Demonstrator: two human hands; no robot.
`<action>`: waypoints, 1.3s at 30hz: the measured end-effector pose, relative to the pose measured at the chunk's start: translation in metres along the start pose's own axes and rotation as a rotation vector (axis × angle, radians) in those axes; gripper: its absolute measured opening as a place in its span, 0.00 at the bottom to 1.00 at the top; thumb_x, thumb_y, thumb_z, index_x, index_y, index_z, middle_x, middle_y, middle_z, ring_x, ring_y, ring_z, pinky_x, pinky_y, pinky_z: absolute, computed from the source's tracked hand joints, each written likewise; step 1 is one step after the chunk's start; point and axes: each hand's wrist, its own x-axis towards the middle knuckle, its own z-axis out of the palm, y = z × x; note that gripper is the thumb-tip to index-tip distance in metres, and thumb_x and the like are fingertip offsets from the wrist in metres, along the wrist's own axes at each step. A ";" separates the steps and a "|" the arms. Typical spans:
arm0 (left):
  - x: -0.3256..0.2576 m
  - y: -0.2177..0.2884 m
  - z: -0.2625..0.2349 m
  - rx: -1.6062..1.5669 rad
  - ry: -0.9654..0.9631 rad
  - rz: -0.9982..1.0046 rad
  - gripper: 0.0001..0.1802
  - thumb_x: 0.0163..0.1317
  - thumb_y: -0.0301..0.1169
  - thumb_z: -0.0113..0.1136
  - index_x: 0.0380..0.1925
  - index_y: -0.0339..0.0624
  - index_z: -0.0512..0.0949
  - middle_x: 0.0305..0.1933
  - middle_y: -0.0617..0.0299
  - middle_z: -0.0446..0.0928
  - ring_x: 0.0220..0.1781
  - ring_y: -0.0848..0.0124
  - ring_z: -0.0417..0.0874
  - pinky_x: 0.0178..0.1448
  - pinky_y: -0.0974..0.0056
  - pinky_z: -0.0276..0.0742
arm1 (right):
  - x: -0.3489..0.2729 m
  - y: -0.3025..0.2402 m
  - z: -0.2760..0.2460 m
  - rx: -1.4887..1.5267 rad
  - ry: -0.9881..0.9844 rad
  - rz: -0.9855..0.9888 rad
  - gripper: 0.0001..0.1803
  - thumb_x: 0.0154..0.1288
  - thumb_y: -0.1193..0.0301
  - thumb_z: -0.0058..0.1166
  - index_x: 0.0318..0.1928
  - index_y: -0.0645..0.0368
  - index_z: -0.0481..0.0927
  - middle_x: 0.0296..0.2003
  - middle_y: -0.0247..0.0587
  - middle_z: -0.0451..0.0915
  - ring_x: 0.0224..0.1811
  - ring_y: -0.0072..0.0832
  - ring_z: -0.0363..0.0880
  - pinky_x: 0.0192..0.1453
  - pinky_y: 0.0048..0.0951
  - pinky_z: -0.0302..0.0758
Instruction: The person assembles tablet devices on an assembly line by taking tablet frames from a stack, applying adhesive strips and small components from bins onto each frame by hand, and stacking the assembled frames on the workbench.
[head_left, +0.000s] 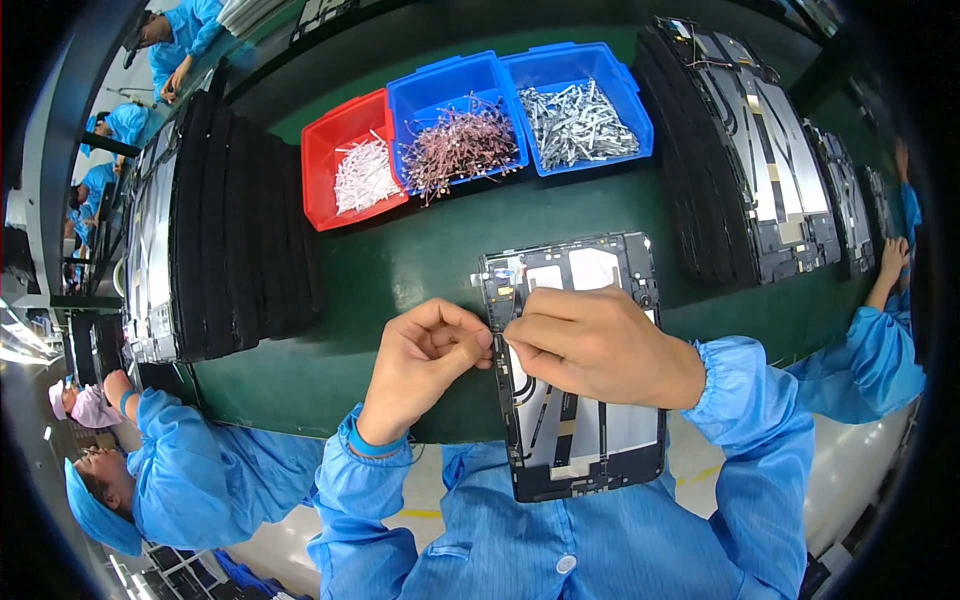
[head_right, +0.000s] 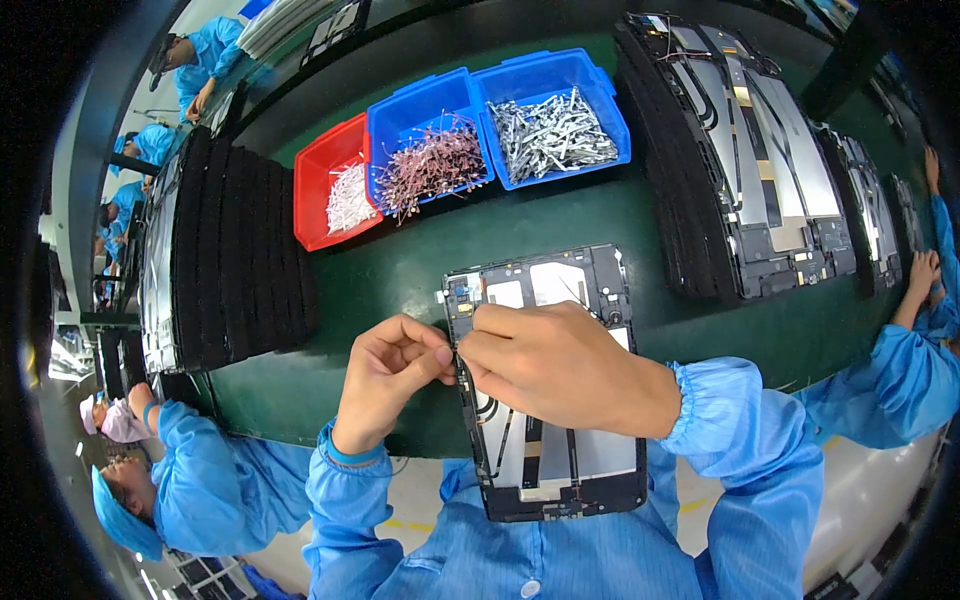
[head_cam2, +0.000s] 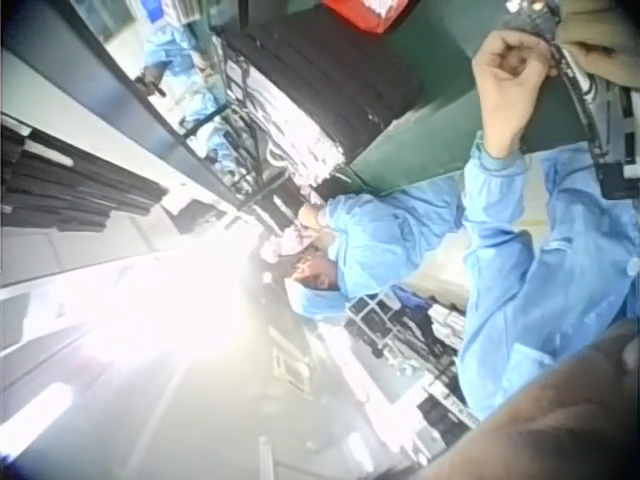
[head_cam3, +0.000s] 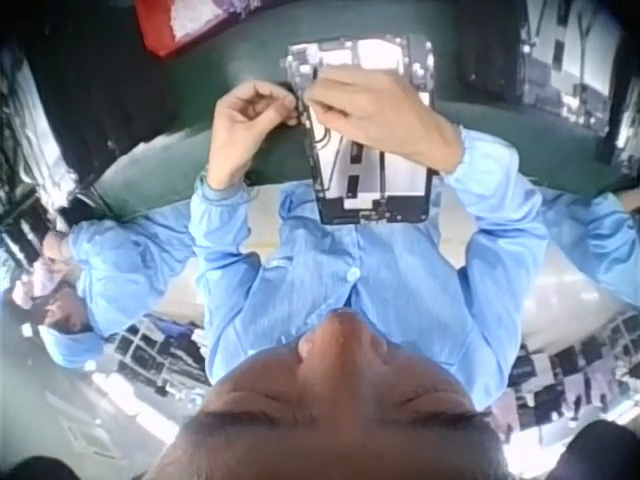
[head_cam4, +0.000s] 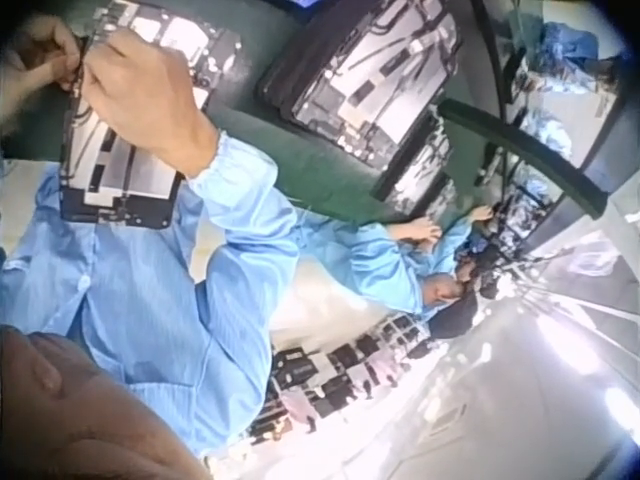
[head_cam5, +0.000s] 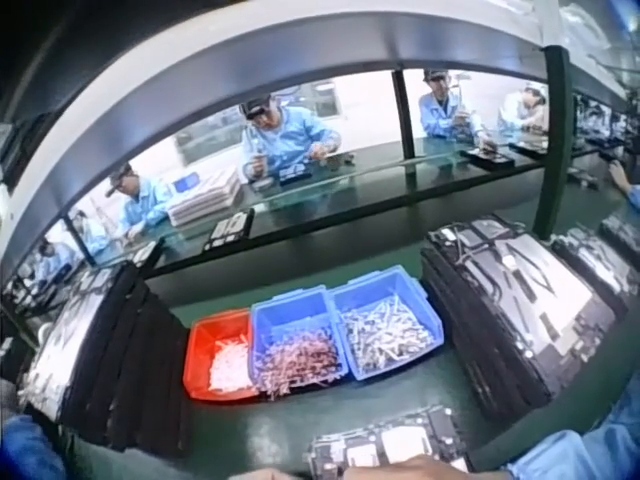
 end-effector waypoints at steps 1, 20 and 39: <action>0.001 0.001 0.000 -0.002 -0.005 -0.012 0.04 0.65 0.18 0.60 0.39 0.30 0.76 0.38 0.57 0.82 0.40 0.74 0.84 0.48 0.69 0.83 | 0.000 0.000 -0.001 0.000 -0.003 -0.007 0.05 0.56 0.78 0.63 0.34 0.60 0.81 0.27 0.37 0.73 0.22 0.34 0.77 0.23 0.33 0.73; 0.006 0.009 0.001 0.028 -0.021 -0.082 0.04 0.62 0.15 0.57 0.35 0.32 0.75 0.37 0.56 0.81 0.38 0.72 0.84 0.46 0.67 0.83 | 0.004 0.006 -0.001 0.138 -0.025 0.062 0.04 0.57 0.77 0.62 0.34 0.60 0.81 0.28 0.40 0.77 0.24 0.37 0.79 0.25 0.34 0.74; 0.008 0.006 0.003 0.035 0.003 -0.070 0.06 0.59 0.14 0.59 0.33 0.32 0.73 0.38 0.57 0.79 0.37 0.74 0.83 0.44 0.69 0.83 | 0.004 0.005 -0.002 0.177 -0.041 0.126 0.04 0.55 0.76 0.62 0.31 0.61 0.81 0.27 0.38 0.78 0.25 0.34 0.80 0.27 0.33 0.76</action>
